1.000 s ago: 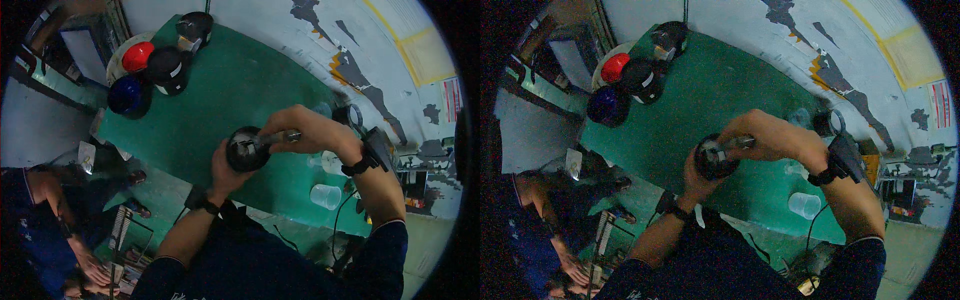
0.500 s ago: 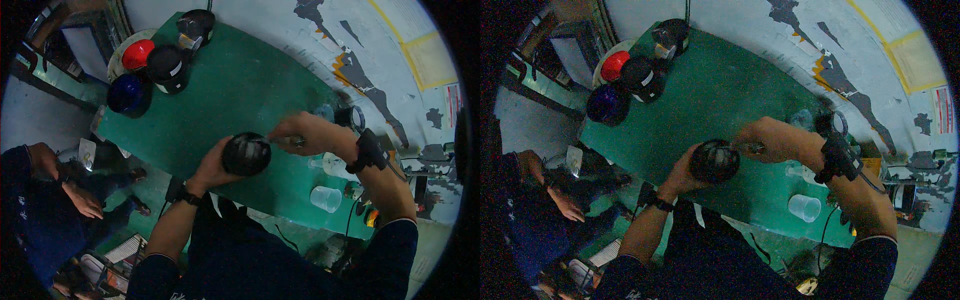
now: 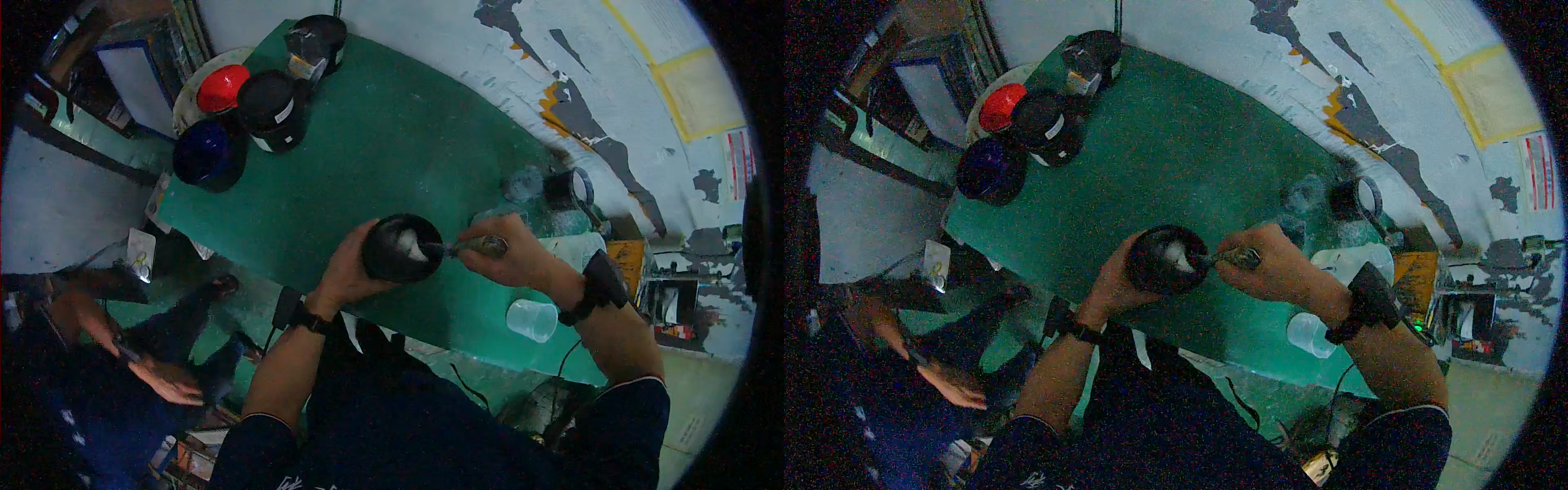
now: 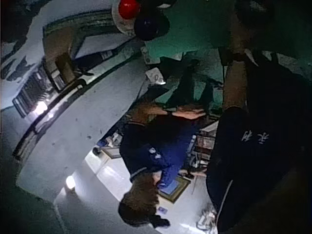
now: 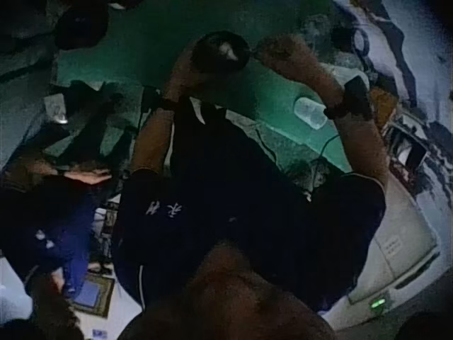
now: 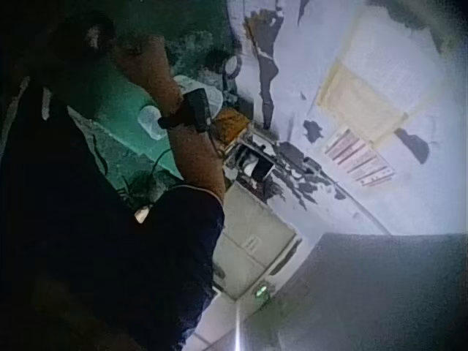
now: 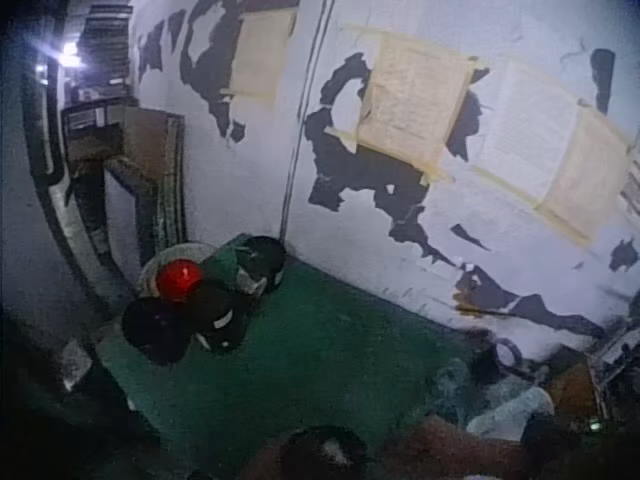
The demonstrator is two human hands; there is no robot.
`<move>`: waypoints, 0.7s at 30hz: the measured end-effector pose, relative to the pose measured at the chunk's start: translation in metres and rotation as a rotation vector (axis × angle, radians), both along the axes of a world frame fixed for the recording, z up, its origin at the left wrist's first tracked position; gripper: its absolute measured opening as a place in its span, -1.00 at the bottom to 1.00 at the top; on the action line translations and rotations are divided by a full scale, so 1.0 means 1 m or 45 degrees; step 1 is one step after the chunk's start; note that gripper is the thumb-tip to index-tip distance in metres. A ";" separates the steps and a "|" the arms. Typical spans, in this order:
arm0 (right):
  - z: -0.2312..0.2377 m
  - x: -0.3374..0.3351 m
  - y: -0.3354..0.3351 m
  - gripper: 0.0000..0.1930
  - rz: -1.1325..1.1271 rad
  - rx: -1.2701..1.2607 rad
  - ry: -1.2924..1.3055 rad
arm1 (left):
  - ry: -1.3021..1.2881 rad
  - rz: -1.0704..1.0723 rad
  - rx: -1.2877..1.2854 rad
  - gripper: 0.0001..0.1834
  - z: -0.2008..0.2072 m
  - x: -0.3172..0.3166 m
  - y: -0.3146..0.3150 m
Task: The recorder mixes ink or liquid in a container using a spatula on a workbench.
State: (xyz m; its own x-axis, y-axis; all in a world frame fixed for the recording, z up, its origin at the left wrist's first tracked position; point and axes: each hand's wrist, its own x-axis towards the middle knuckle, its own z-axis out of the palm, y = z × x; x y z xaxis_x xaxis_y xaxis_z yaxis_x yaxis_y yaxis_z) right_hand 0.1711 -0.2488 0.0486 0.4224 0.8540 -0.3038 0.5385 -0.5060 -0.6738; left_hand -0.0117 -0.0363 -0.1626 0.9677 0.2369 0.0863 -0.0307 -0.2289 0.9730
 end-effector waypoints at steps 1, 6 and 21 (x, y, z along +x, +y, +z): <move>-0.002 -0.004 -0.001 -0.73 -0.095 0.023 0.058 | 0.000 0.001 0.002 0.21 0.001 -0.001 0.000; -0.008 -0.028 0.001 -0.76 -0.608 -0.074 0.426 | 0.048 -0.012 -0.072 0.20 0.005 -0.002 0.002; 0.027 -0.019 0.034 -0.78 -0.708 0.134 0.450 | 0.187 0.185 -0.022 0.38 0.005 -0.022 -0.006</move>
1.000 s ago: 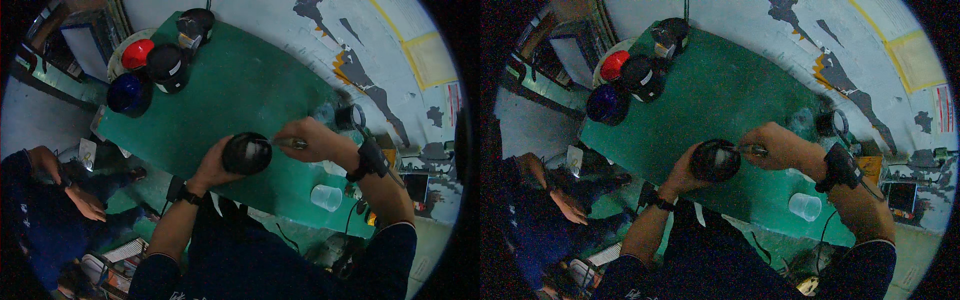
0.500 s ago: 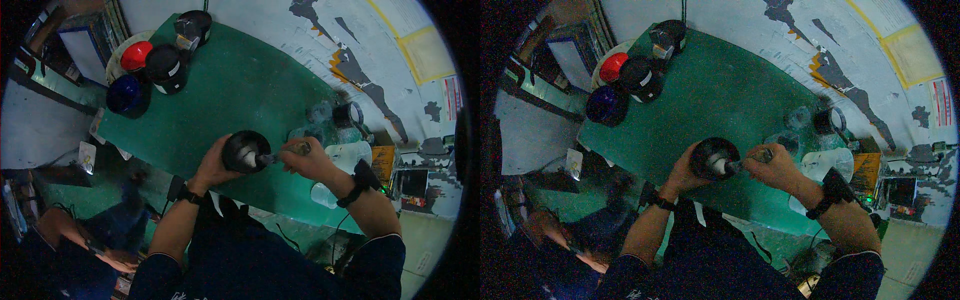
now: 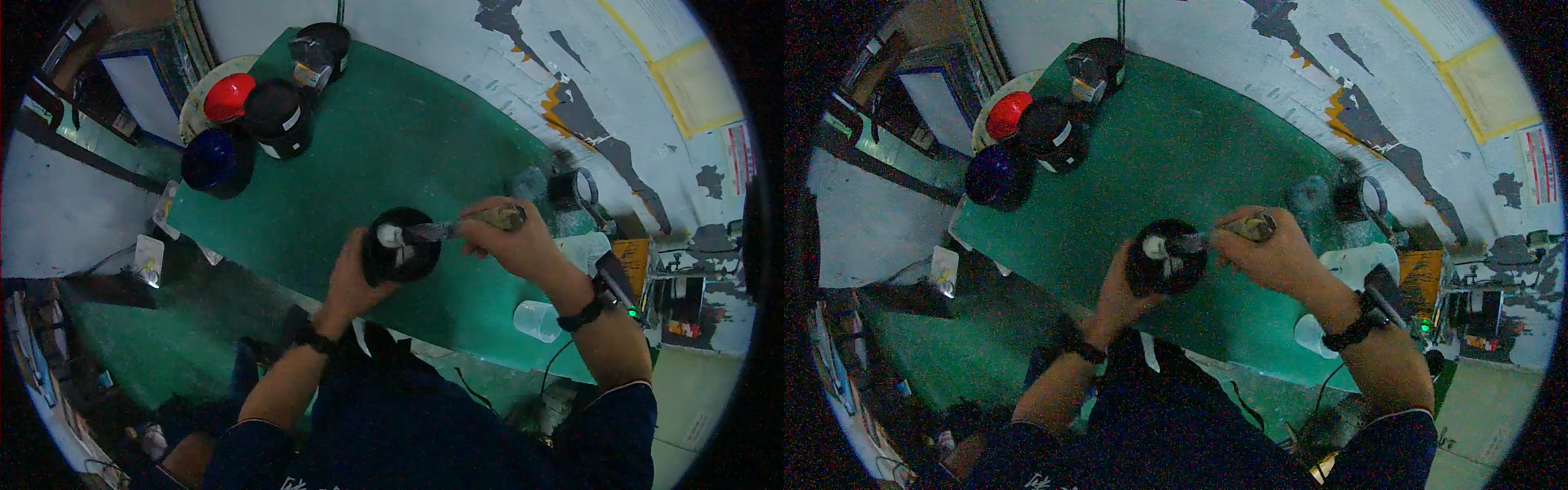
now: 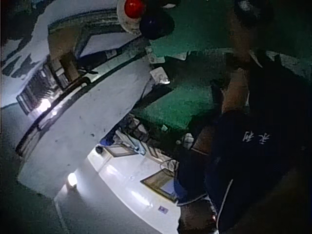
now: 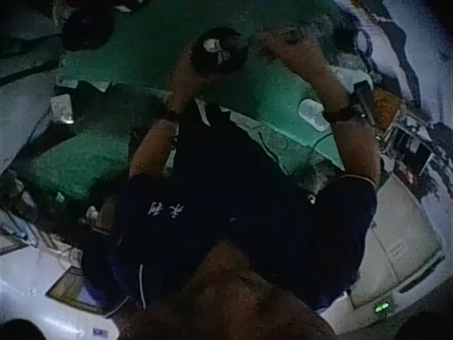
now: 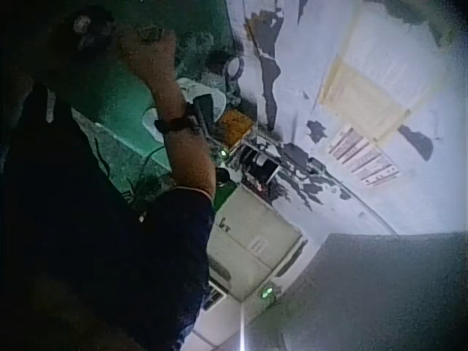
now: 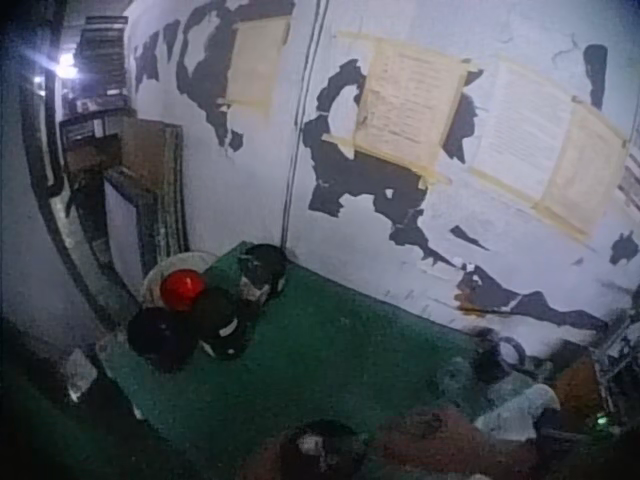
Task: The recorder mixes ink or liquid in a container using a spatula on a workbench.
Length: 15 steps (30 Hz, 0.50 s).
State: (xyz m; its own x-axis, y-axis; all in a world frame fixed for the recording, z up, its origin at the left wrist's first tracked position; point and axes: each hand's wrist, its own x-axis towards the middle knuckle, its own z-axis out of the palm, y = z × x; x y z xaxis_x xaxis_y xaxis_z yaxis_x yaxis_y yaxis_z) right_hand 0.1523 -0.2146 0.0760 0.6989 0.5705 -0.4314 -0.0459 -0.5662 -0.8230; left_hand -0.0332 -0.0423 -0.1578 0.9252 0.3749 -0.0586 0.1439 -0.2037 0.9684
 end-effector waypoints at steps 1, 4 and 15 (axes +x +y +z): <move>0.003 0.004 -0.001 -0.77 0.086 -0.004 -0.012 | 0.003 0.002 0.003 0.38 -0.002 -0.004 -0.014; 0.007 0.011 0.001 -0.70 0.411 -0.001 -0.292 | -0.192 0.234 0.133 0.38 -0.002 0.001 -0.048; 0.031 0.046 0.037 -0.68 1.222 0.073 -0.601 | -0.217 0.092 -0.116 0.22 -0.009 0.025 -0.012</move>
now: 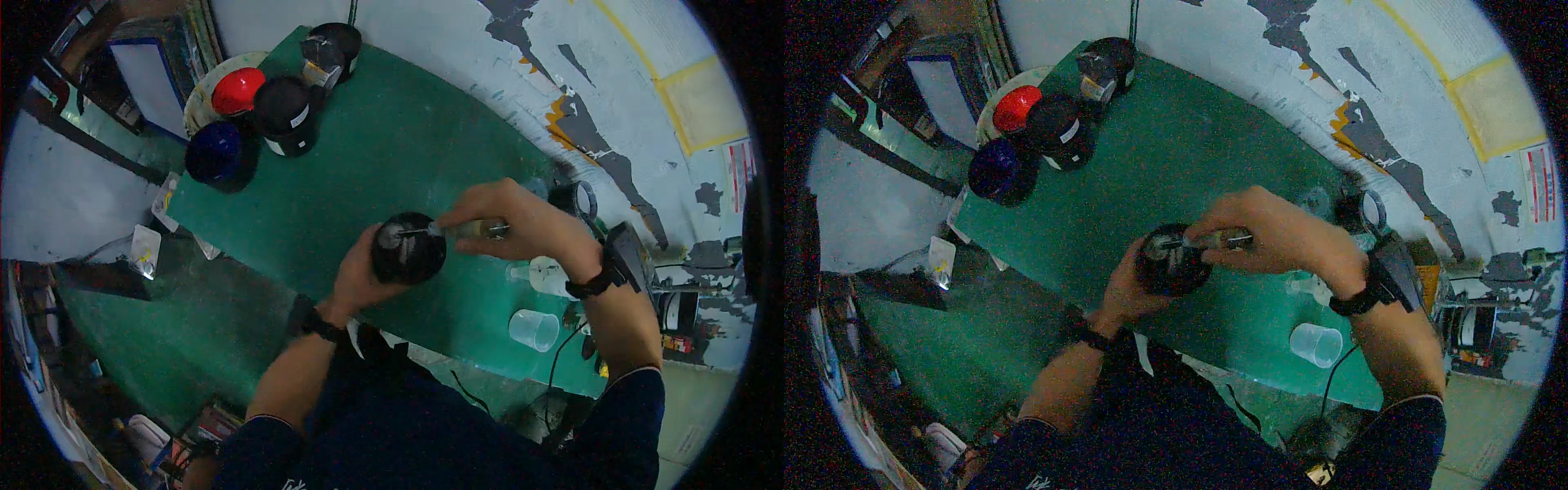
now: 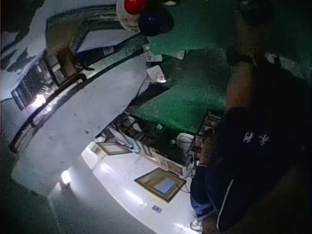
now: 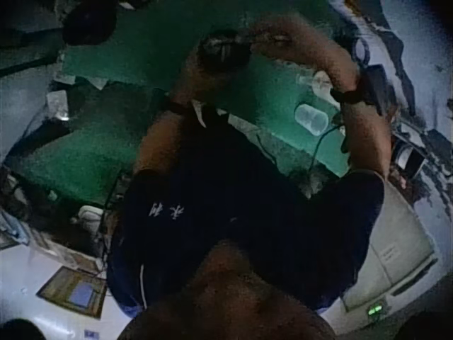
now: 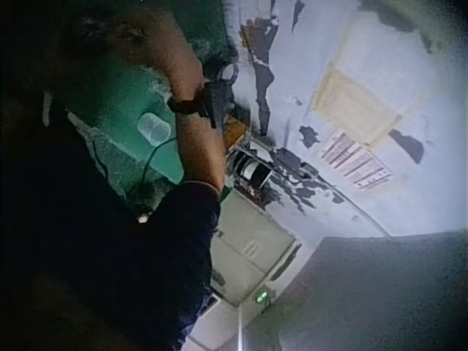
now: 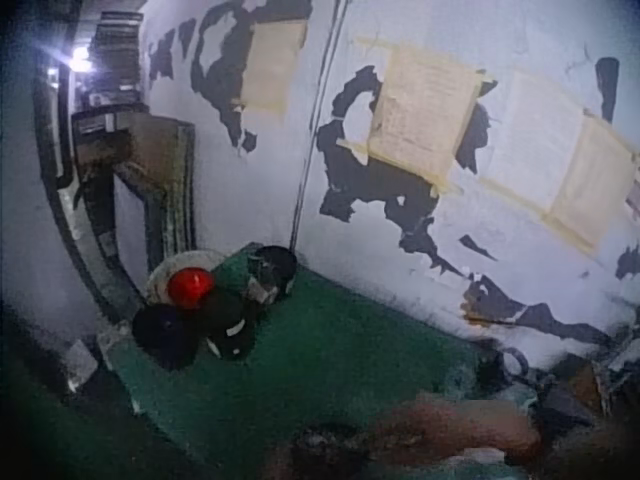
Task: The recorder mixes ink or liquid in a container using a spatula on a workbench.
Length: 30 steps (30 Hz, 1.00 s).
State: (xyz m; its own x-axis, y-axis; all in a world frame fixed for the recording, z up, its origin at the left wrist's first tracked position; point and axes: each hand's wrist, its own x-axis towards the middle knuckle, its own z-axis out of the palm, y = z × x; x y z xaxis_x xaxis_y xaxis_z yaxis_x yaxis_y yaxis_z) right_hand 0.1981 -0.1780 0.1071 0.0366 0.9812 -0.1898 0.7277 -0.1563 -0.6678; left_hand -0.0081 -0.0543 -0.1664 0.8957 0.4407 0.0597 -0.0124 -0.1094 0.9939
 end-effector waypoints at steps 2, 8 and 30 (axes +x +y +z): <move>0.001 0.003 0.008 -0.68 0.088 -0.023 -0.039 | 0.011 -0.142 0.000 0.20 0.005 -0.004 0.015; -0.024 0.015 0.016 -0.70 0.329 -0.105 -0.105 | 0.047 -0.350 0.105 0.15 0.024 -0.013 0.030; -0.067 -0.068 -0.071 -0.74 -1.018 -0.259 0.290 | -0.027 -0.248 0.099 0.23 -0.008 -0.014 0.016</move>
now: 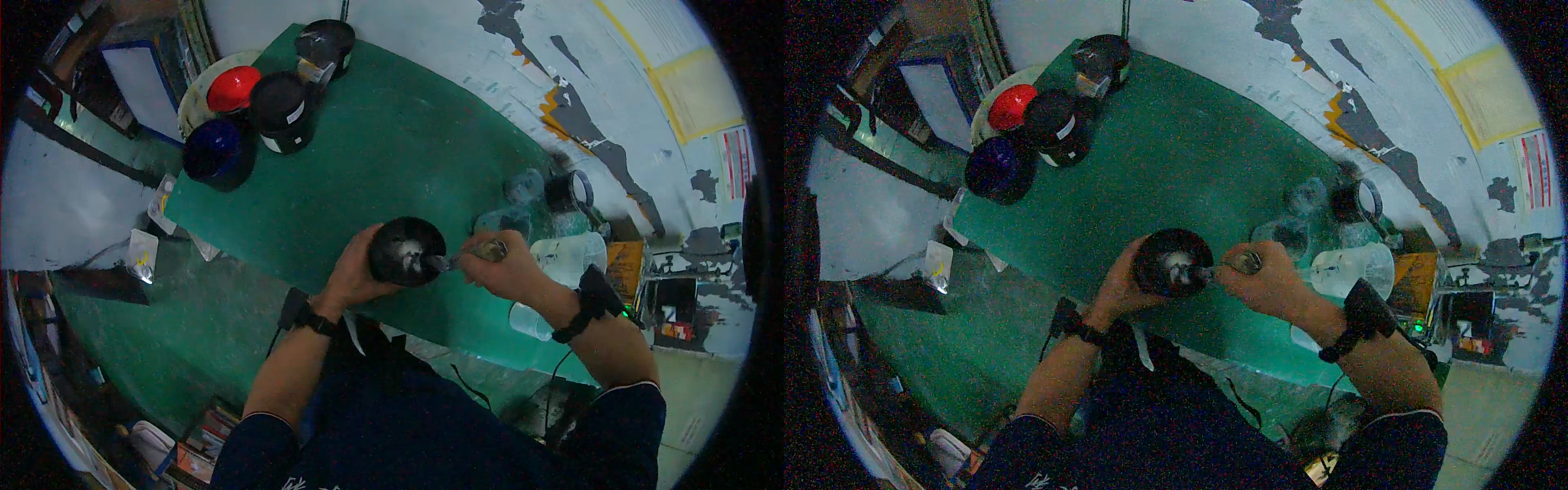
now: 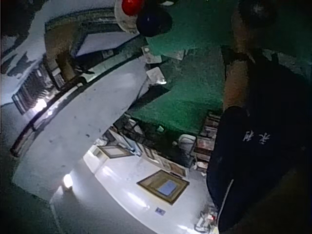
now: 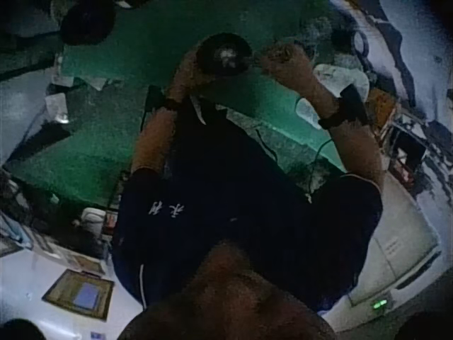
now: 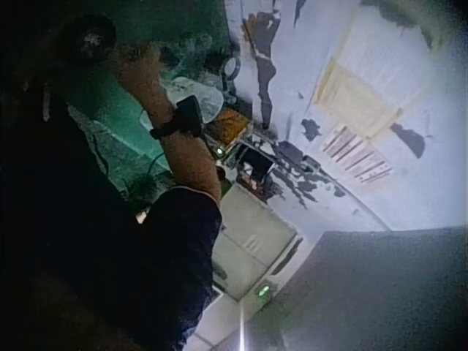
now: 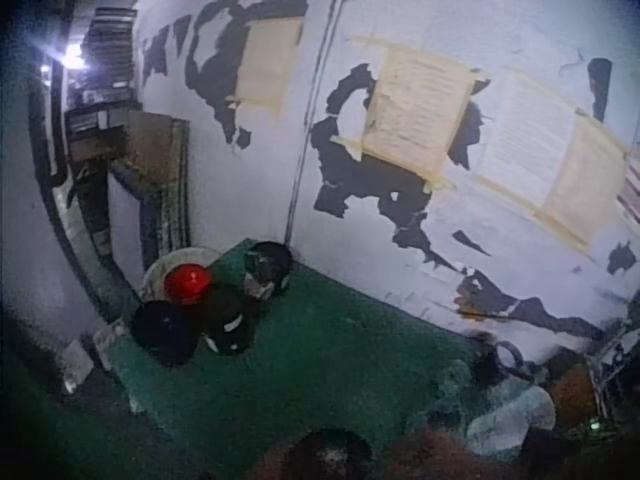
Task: The recorder mixes ink or liquid in a container using a spatula on a workbench.
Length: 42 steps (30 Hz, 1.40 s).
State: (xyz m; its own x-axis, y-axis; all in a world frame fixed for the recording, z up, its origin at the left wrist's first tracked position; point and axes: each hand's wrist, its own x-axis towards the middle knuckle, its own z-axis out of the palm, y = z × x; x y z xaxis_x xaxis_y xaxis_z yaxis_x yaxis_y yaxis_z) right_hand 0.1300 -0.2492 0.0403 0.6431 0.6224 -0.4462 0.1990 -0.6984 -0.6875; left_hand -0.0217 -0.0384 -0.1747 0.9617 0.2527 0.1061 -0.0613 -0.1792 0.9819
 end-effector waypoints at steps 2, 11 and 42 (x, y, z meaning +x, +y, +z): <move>-0.003 -0.009 0.004 -0.74 -0.129 -0.019 0.068 | 0.039 0.005 0.032 0.23 0.003 -0.003 0.001; -0.005 -0.026 0.030 -0.73 -0.596 0.322 0.372 | 0.211 -0.170 -0.122 0.25 0.045 0.002 0.023; 0.073 0.064 0.074 -0.67 1.206 0.245 -0.344 | -0.040 0.263 0.049 0.33 0.023 -0.014 -0.033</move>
State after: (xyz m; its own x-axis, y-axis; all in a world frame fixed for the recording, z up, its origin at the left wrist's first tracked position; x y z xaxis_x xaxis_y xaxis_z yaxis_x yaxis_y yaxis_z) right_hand 0.1940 -0.1749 0.1132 -0.0898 0.9765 -0.1961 0.7816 -0.0529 -0.6215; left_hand -0.0358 -0.0713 -0.1516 0.8861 0.4391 0.1483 -0.0496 -0.2283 0.9723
